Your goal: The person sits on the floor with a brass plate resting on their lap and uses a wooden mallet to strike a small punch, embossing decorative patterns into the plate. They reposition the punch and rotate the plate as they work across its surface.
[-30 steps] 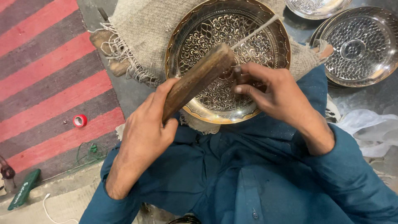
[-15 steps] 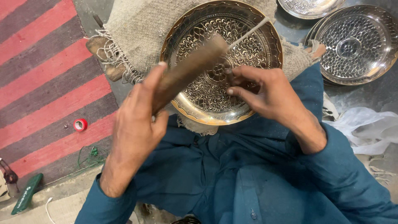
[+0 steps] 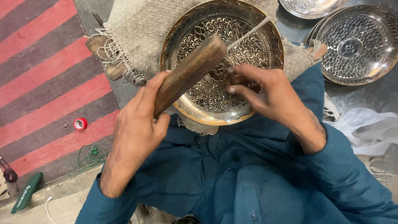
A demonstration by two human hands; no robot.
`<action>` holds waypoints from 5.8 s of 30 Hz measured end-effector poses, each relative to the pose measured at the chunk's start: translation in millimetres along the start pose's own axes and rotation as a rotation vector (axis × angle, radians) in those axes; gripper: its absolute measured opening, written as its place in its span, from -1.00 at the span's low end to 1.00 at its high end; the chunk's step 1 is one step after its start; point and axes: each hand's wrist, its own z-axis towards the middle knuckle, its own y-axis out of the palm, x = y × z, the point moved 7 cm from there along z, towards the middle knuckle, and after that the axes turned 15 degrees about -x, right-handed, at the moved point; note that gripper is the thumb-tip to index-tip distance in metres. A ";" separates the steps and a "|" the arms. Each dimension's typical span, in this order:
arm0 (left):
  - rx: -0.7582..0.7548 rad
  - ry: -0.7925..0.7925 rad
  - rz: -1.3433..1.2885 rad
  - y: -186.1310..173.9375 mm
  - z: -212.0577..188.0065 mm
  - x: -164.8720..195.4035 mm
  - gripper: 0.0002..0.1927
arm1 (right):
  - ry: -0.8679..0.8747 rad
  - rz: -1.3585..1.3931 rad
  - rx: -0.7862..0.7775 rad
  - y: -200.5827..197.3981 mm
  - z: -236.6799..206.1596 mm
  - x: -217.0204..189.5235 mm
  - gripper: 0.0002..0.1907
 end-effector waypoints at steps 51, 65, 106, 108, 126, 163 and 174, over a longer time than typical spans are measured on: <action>0.062 0.025 0.390 10.9 1.4 -3.9 -0.15 | 0.078 -0.008 -0.003 0.3 1.4 4.4 -0.61; 0.105 0.038 0.390 1.0 3.2 -4.8 -0.22 | 0.081 0.015 -0.023 1.3 3.6 5.4 -0.61; 0.504 -0.287 -0.719 127.9 -21.5 0.6 -0.78 | 0.012 0.508 0.142 -76.0 -41.3 37.7 -0.77; 0.556 -0.329 -0.674 112.7 -18.6 -13.2 -0.81 | 0.036 0.519 0.115 -72.5 -40.1 41.2 -0.76; -0.728 -0.670 -0.218 265.7 -176.9 -22.3 -0.24 | 0.070 0.088 -0.254 -21.6 9.7 1.5 -0.70; 0.030 -0.321 0.198 43.9 -22.7 7.9 -0.12 | 0.013 0.004 -0.292 -17.8 22.9 -2.2 -0.64; 0.193 -0.185 -0.162 33.7 -31.8 6.1 -0.20 | -0.071 -0.056 -0.215 -19.9 17.2 -4.3 -0.64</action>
